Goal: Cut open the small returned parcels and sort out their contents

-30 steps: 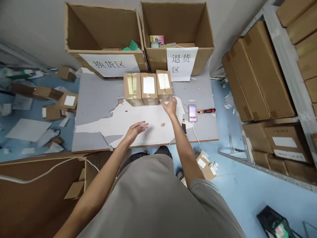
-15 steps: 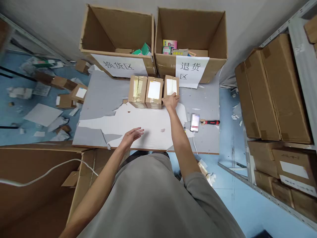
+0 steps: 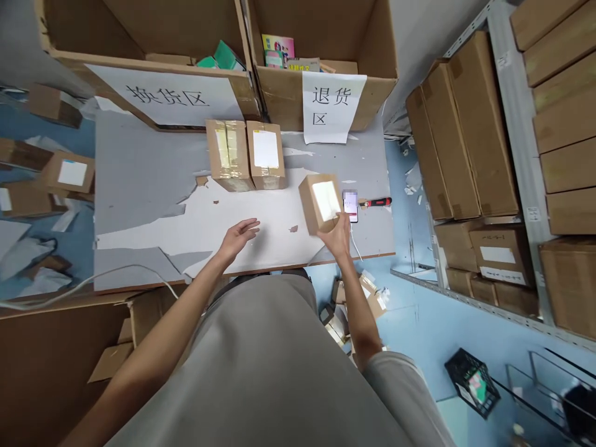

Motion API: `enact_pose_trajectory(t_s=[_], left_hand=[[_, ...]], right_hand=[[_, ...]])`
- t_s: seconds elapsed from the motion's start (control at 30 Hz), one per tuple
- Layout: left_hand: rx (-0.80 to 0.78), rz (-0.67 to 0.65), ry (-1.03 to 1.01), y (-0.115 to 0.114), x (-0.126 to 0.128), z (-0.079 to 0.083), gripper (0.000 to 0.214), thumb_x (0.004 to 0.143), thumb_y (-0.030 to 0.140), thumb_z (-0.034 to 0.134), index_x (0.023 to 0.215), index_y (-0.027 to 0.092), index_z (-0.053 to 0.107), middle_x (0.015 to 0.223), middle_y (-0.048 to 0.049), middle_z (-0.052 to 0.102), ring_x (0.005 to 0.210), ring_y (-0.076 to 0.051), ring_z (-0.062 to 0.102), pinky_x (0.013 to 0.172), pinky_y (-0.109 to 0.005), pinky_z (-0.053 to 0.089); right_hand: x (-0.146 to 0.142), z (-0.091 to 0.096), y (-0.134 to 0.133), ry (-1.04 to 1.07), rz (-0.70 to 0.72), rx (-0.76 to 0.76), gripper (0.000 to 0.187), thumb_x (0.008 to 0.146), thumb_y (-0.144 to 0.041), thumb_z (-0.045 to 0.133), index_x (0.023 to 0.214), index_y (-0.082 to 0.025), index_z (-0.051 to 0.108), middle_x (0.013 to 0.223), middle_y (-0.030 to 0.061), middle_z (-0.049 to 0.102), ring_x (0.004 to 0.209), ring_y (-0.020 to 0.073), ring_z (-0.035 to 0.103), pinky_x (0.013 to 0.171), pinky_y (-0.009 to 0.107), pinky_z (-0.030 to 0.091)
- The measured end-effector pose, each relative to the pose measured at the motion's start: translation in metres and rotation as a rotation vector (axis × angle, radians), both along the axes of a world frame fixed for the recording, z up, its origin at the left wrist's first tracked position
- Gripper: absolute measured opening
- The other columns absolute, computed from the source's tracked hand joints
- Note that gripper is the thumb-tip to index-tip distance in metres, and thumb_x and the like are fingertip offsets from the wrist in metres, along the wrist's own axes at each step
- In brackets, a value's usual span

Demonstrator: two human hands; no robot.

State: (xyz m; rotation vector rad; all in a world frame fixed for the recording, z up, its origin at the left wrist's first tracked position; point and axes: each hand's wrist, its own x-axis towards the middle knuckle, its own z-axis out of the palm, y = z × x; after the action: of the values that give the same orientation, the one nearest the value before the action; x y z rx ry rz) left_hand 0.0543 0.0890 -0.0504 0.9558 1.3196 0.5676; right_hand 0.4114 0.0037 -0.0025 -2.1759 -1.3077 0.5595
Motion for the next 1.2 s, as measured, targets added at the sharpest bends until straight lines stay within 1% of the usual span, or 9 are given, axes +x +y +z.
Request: enact_pose_trajectory(t_s=[0.17, 0.33, 0.53, 0.63, 0.73, 0.83, 0.9, 1.03, 1.2], left_hand=[[0.175, -0.135, 0.125, -0.006, -0.026, -0.019, 0.096, 0.076, 0.031, 0.088, 0.170, 0.024, 0.065, 0.184, -0.0188, 0.057, 0.170, -0.045, 0.056, 0.139, -0.063, 0.048], [0.238, -0.148, 0.238, -0.027, -0.066, -0.030, 0.105, 0.072, 0.029, 0.086, 0.173, 0.017, 0.061, 0.166, -0.0182, 0.074, 0.159, -0.044, 0.066, 0.139, -0.058, 0.050], [0.091, 0.003, 0.207, -0.067, -0.082, -0.046, 0.102, 0.078, 0.027, 0.081, 0.178, 0.021, 0.056, 0.161, -0.0171, 0.077, 0.148, -0.041, 0.075, 0.129, -0.058, 0.061], [0.069, 0.050, 0.195, -0.072, -0.078, -0.053, 0.106, 0.079, 0.025, 0.082, 0.181, 0.025, 0.053, 0.165, -0.0160, 0.074, 0.151, -0.040, 0.073, 0.129, -0.059, 0.061], [0.054, 0.060, 0.197, -0.067, -0.076, -0.059, 0.114, 0.073, 0.023, 0.089, 0.181, 0.025, 0.053, 0.169, -0.0172, 0.070, 0.154, -0.042, 0.070, 0.131, -0.061, 0.059], [0.016, 0.062, 0.192, -0.061, -0.078, -0.063, 0.119, 0.065, 0.022, 0.093, 0.179, 0.022, 0.055, 0.173, -0.0196, 0.067, 0.154, -0.044, 0.069, 0.129, -0.061, 0.060], [-0.018, 0.061, 0.194, -0.059, -0.079, -0.064, 0.114, 0.062, 0.021, 0.092, 0.172, 0.019, 0.062, 0.167, -0.0193, 0.073, 0.151, -0.044, 0.071, 0.128, -0.060, 0.061], [-0.041, 0.042, 0.187, -0.060, -0.080, -0.060, 0.089, 0.063, 0.023, 0.088, 0.151, 0.018, 0.076, 0.151, -0.0166, 0.083, 0.147, -0.043, 0.073, 0.128, -0.058, 0.061], [-0.014, 0.081, 0.161, -0.061, -0.087, -0.047, 0.072, 0.071, 0.044, 0.092, 0.136, 0.016, 0.082, 0.147, -0.0194, 0.083, 0.140, -0.040, 0.076, 0.129, -0.057, 0.059]], right_hand=[[-0.051, 0.001, -0.040, 0.063, 0.474, -0.124, 0.094, 0.074, -0.026, 0.098, 0.159, -0.016, 0.057, 0.184, 0.0304, 0.043, 0.175, 0.0499, 0.042, 0.145, 0.071, 0.042], [-0.099, -0.009, -0.012, 0.018, 0.844, -0.176, 0.092, 0.081, -0.010, 0.089, 0.167, -0.016, 0.057, 0.199, 0.0258, 0.025, 0.188, 0.0472, 0.021, 0.144, 0.071, 0.045], [-0.112, -0.025, 0.033, -0.055, 1.003, -0.179, 0.095, 0.081, 0.000, 0.084, 0.170, -0.017, 0.057, 0.201, 0.0229, 0.023, 0.190, 0.0434, 0.015, 0.149, 0.072, 0.034], [-0.103, -0.033, 0.036, 0.000, 0.957, -0.156, 0.108, 0.081, -0.008, 0.094, 0.178, -0.019, 0.050, 0.203, 0.0209, 0.016, 0.191, 0.0438, 0.010, 0.151, 0.070, 0.030], [-0.090, -0.046, 0.023, 0.091, 0.768, -0.144, 0.136, 0.080, -0.033, 0.107, 0.191, -0.021, 0.029, 0.204, 0.0207, 0.006, 0.191, 0.0441, 0.005, 0.153, 0.070, 0.026], [-0.081, -0.068, 0.003, 0.241, 0.549, -0.215, 0.153, 0.076, -0.053, 0.110, 0.193, -0.016, 0.020, 0.201, 0.0269, 0.016, 0.190, 0.0454, 0.017, 0.154, 0.067, 0.024], [-0.083, -0.085, -0.010, 0.359, 0.442, -0.282, 0.148, 0.078, -0.058, 0.107, 0.192, -0.013, 0.024, 0.197, 0.0287, 0.029, 0.186, 0.0450, 0.030, 0.153, 0.064, 0.028], [-0.102, -0.110, -0.024, 0.468, 0.335, -0.336, 0.111, 0.096, -0.057, 0.088, 0.187, -0.017, 0.039, 0.188, 0.0239, 0.052, 0.174, 0.0390, 0.053, 0.144, 0.061, 0.045], [-0.117, -0.107, -0.025, 0.448, 0.278, -0.298, 0.083, 0.103, -0.057, 0.079, 0.172, -0.015, 0.060, 0.167, 0.0214, 0.073, 0.154, 0.0351, 0.072, 0.130, 0.056, 0.061]])
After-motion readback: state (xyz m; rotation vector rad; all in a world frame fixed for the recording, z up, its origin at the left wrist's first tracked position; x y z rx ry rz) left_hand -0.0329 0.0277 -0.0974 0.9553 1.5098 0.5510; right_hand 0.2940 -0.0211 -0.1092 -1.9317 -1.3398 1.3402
